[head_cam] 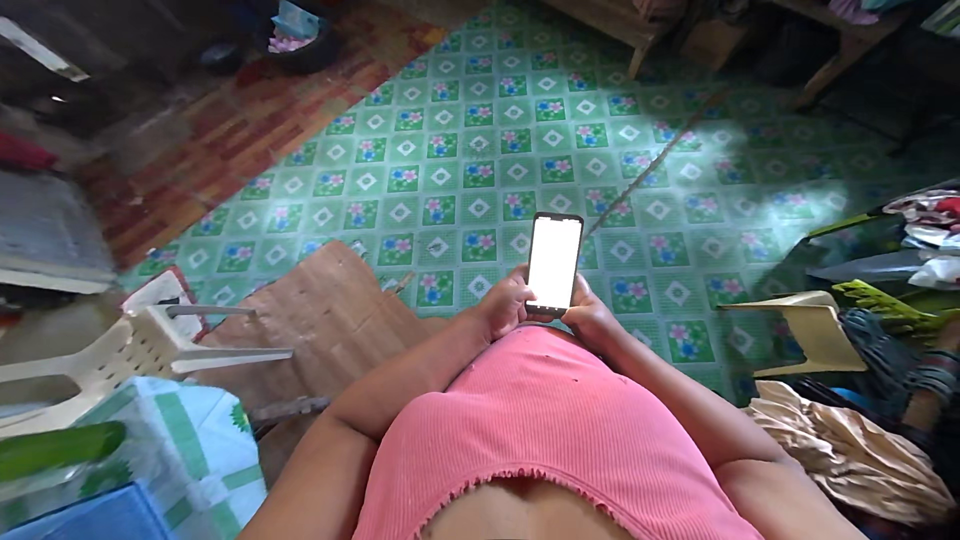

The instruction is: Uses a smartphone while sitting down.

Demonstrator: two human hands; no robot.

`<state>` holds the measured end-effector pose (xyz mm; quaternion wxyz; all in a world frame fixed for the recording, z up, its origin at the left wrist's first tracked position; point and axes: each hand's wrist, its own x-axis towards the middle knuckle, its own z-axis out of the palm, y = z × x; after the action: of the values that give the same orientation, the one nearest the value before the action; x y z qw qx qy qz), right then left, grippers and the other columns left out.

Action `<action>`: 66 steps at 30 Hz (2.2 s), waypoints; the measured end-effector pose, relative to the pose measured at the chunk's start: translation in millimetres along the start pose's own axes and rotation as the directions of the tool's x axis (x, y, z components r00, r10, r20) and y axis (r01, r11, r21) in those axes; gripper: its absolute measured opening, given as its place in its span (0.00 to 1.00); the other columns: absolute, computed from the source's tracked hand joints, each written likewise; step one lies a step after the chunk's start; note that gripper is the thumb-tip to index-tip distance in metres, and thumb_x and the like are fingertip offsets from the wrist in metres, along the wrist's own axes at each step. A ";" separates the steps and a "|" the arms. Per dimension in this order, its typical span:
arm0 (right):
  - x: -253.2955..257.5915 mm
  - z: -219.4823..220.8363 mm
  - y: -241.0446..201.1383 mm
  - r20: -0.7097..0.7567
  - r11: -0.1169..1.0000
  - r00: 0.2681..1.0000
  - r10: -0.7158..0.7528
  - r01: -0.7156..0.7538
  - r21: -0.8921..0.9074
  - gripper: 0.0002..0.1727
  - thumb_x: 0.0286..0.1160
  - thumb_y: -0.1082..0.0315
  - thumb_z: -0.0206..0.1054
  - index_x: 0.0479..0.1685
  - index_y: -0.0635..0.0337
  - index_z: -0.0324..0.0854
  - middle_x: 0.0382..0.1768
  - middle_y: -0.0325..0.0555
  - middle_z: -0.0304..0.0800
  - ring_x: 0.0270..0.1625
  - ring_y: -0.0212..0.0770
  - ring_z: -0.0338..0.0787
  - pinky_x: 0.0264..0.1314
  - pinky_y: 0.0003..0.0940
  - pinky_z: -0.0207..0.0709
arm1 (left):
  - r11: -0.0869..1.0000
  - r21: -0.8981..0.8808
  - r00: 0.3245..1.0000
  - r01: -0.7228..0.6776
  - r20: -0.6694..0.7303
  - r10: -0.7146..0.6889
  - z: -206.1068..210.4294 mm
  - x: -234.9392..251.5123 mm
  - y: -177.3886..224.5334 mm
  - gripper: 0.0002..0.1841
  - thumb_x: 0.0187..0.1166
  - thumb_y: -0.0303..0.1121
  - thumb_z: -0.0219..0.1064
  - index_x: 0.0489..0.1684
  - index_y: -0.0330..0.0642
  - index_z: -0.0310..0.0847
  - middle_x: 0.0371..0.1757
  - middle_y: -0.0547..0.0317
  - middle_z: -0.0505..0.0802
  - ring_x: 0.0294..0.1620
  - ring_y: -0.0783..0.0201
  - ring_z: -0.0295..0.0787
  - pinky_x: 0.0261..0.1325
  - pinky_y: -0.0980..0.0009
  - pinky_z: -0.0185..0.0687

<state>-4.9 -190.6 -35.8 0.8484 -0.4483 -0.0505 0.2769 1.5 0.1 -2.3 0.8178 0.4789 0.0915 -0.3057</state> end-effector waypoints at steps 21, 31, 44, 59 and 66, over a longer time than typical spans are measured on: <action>-4.1 0.3 1.2 -0.018 1.000 1.000 -0.002 0.002 -0.022 0.44 0.51 0.89 0.51 0.80 0.58 0.50 0.61 0.60 0.85 0.57 0.54 0.92 0.59 0.53 0.89 | 1.000 0.007 1.000 0.007 -0.005 -0.007 3.2 -2.2 -1.5 0.35 0.72 0.15 0.45 0.84 0.49 0.53 0.66 0.41 0.85 0.56 0.45 0.91 0.54 0.48 0.90; -3.8 -1.4 1.7 -0.010 1.000 1.000 0.005 -0.005 -0.008 0.44 0.51 0.90 0.51 0.79 0.59 0.50 0.63 0.62 0.84 0.59 0.57 0.92 0.61 0.56 0.88 | 1.000 0.002 1.000 0.003 -0.017 -0.003 2.0 -1.4 -3.4 0.36 0.71 0.14 0.45 0.84 0.49 0.53 0.65 0.40 0.85 0.56 0.45 0.91 0.54 0.47 0.90; -5.2 0.9 -0.6 -0.003 1.000 1.000 -0.002 0.002 -0.031 0.47 0.48 0.91 0.51 0.81 0.58 0.48 0.63 0.59 0.85 0.59 0.54 0.92 0.62 0.54 0.88 | 1.000 0.023 0.999 0.018 -0.033 -0.017 4.0 -2.0 -1.8 0.33 0.76 0.15 0.47 0.83 0.49 0.54 0.66 0.39 0.85 0.57 0.44 0.91 0.55 0.47 0.90; -8.4 7.8 -3.1 -0.062 0.983 0.998 0.027 -0.038 -0.182 0.50 0.46 0.91 0.55 0.83 0.59 0.48 0.63 0.57 0.86 0.60 0.49 0.92 0.62 0.48 0.89 | 0.999 0.045 0.998 0.022 -0.066 -0.019 6.6 -6.2 -1.7 0.25 0.85 0.21 0.49 0.81 0.51 0.57 0.64 0.40 0.86 0.54 0.45 0.92 0.52 0.49 0.91; -8.1 7.4 -2.2 -0.063 0.984 0.997 0.043 -0.053 -0.172 0.49 0.48 0.90 0.55 0.83 0.58 0.50 0.64 0.57 0.86 0.61 0.48 0.92 0.62 0.48 0.88 | 1.000 -0.018 1.000 0.000 0.011 0.000 0.3 -9.2 -2.2 0.25 0.88 0.37 0.33 0.84 0.51 0.54 0.63 0.39 0.88 0.55 0.45 0.92 0.53 0.50 0.90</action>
<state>-13.2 -190.3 -28.3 0.8004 -0.5295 -0.0383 0.2784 -7.1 2.9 0.4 0.8225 0.4700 0.0895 -0.3076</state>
